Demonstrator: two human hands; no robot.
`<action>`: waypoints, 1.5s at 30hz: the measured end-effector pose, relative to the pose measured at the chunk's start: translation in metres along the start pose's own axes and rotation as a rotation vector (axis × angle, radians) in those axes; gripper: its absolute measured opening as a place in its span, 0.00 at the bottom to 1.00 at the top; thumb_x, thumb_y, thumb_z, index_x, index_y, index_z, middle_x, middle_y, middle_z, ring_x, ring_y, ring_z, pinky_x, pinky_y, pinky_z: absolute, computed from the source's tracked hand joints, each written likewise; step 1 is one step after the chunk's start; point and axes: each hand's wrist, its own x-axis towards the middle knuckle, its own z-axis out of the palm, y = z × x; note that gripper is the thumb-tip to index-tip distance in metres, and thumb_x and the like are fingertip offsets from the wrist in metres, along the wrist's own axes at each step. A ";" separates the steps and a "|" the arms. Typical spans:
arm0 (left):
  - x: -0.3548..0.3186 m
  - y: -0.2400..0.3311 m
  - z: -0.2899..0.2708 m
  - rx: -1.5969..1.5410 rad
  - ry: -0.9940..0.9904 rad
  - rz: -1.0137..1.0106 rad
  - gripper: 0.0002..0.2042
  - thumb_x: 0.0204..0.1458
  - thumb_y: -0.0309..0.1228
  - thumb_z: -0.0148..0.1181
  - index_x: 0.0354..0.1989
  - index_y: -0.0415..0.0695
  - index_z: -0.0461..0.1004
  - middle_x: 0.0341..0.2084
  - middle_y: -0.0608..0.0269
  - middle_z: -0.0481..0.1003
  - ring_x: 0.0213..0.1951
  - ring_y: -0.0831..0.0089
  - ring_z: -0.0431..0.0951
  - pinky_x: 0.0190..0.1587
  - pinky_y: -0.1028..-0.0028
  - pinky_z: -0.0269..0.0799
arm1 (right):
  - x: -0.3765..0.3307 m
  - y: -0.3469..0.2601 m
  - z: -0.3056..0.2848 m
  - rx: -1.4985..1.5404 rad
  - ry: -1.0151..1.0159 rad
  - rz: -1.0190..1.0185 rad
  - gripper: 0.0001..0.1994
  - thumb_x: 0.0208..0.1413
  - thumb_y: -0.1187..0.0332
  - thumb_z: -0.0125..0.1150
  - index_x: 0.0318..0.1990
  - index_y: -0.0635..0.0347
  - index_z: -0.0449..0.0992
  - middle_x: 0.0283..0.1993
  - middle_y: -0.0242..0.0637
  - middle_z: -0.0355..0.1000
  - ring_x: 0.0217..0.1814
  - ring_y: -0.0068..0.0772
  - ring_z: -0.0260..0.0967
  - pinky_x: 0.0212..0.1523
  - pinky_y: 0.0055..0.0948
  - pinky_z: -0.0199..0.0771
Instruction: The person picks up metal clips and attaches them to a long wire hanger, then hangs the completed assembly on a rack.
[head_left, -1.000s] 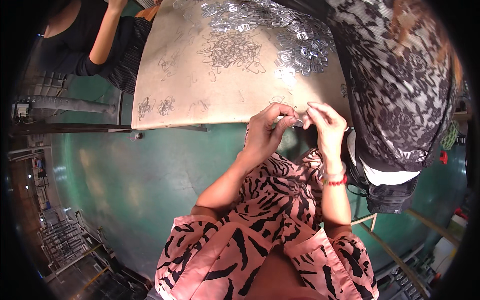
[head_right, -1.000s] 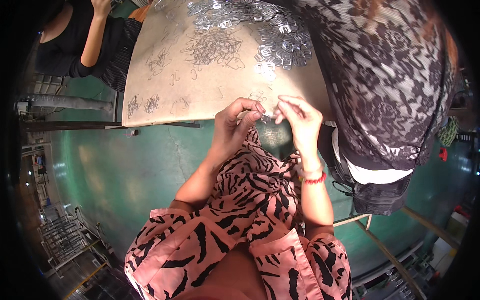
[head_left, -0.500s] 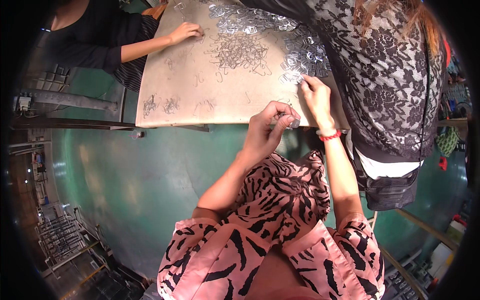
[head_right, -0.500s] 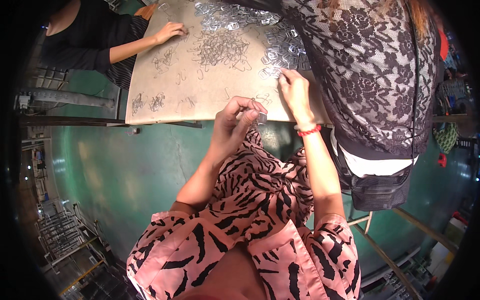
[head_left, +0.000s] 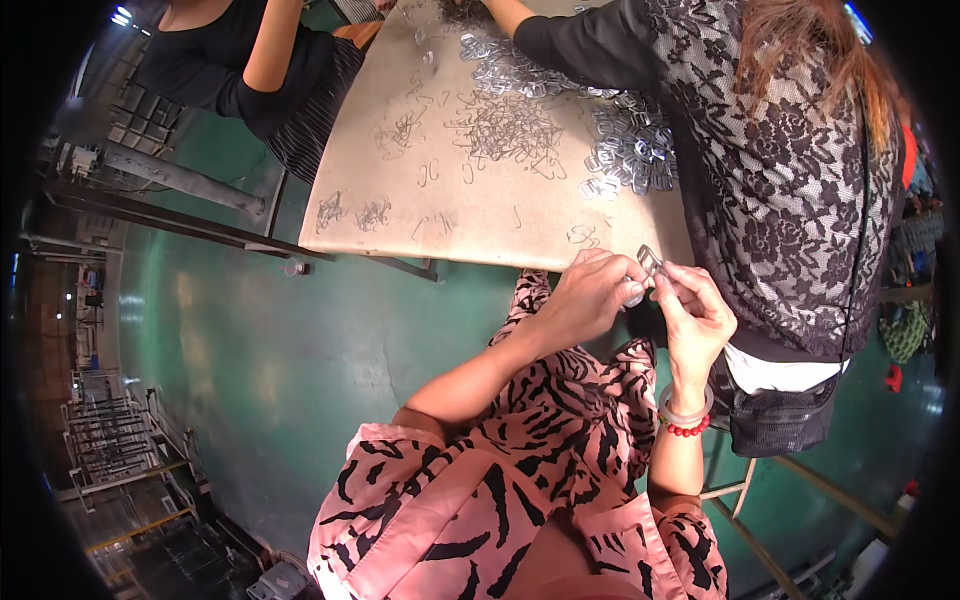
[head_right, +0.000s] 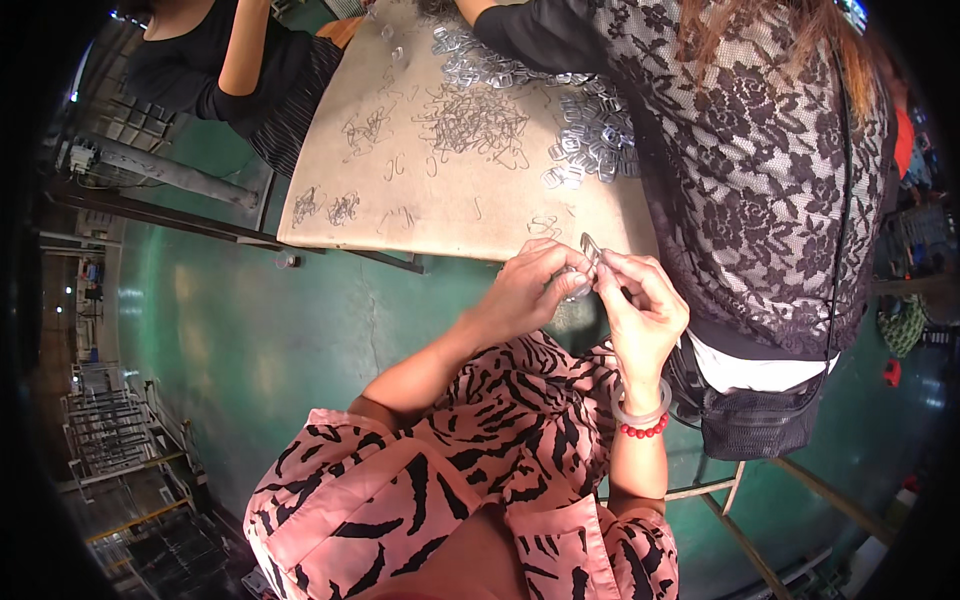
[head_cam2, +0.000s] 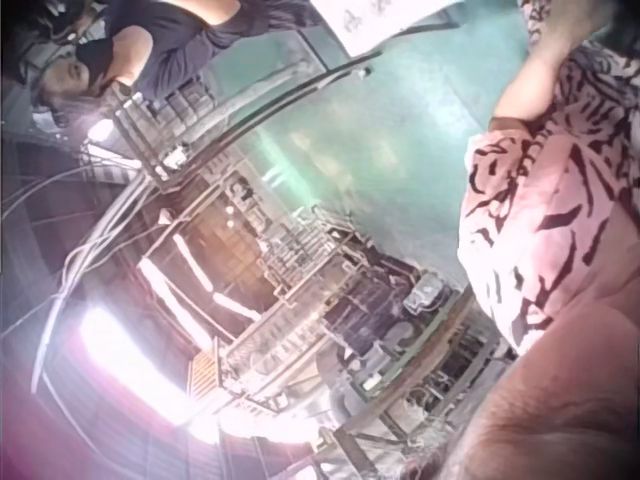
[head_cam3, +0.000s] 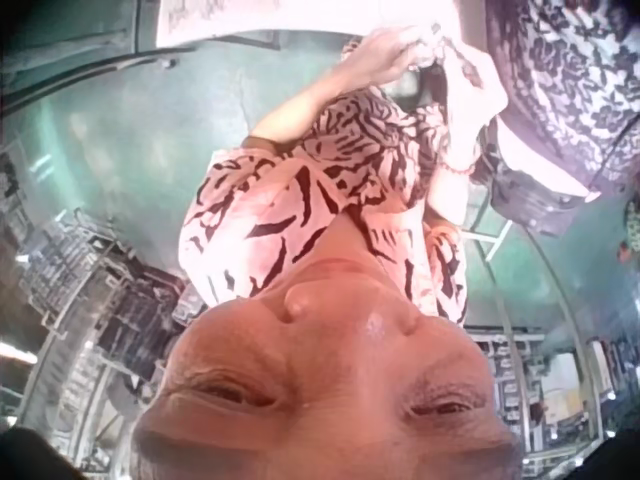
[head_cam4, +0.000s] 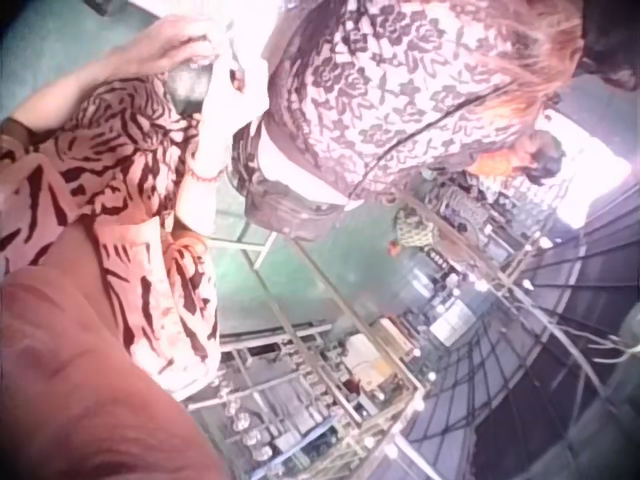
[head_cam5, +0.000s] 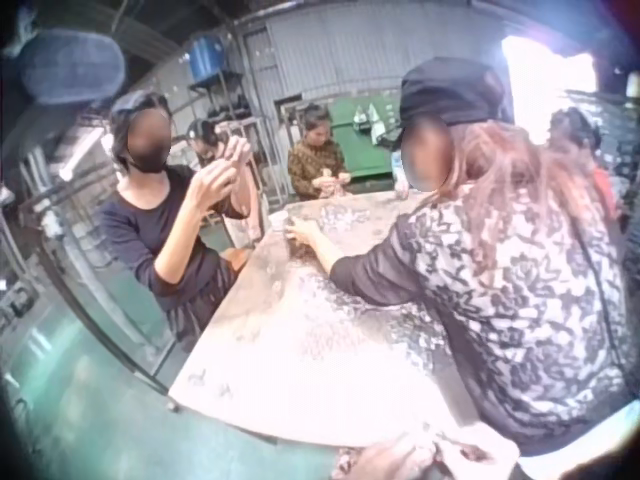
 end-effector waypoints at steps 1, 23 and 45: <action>-0.001 -0.001 0.000 0.005 -0.029 -0.020 0.05 0.51 0.28 0.55 0.34 0.40 0.70 0.29 0.57 0.74 0.37 0.59 0.73 0.45 0.66 0.64 | -0.001 0.004 0.000 0.072 0.028 -0.014 0.08 0.47 0.87 0.58 0.37 0.72 0.75 0.33 0.37 0.72 0.31 0.21 0.71 0.33 0.17 0.72; 0.077 -0.187 -0.066 0.953 -0.155 -0.231 0.11 0.51 0.31 0.52 0.37 0.37 0.72 0.34 0.41 0.74 0.36 0.47 0.75 0.41 0.57 0.69 | -0.042 0.026 -0.014 0.357 -0.022 0.367 0.05 0.47 0.80 0.59 0.33 0.70 0.76 0.30 0.38 0.75 0.27 0.17 0.71 0.28 0.17 0.72; -0.005 0.010 0.012 0.135 -0.071 -0.014 0.05 0.45 0.24 0.62 0.31 0.40 0.75 0.37 0.59 0.73 0.41 0.67 0.73 0.42 0.72 0.69 | -0.047 0.043 -0.009 0.284 0.183 0.337 0.08 0.46 0.84 0.60 0.35 0.68 0.75 0.31 0.33 0.74 0.29 0.17 0.70 0.31 0.15 0.72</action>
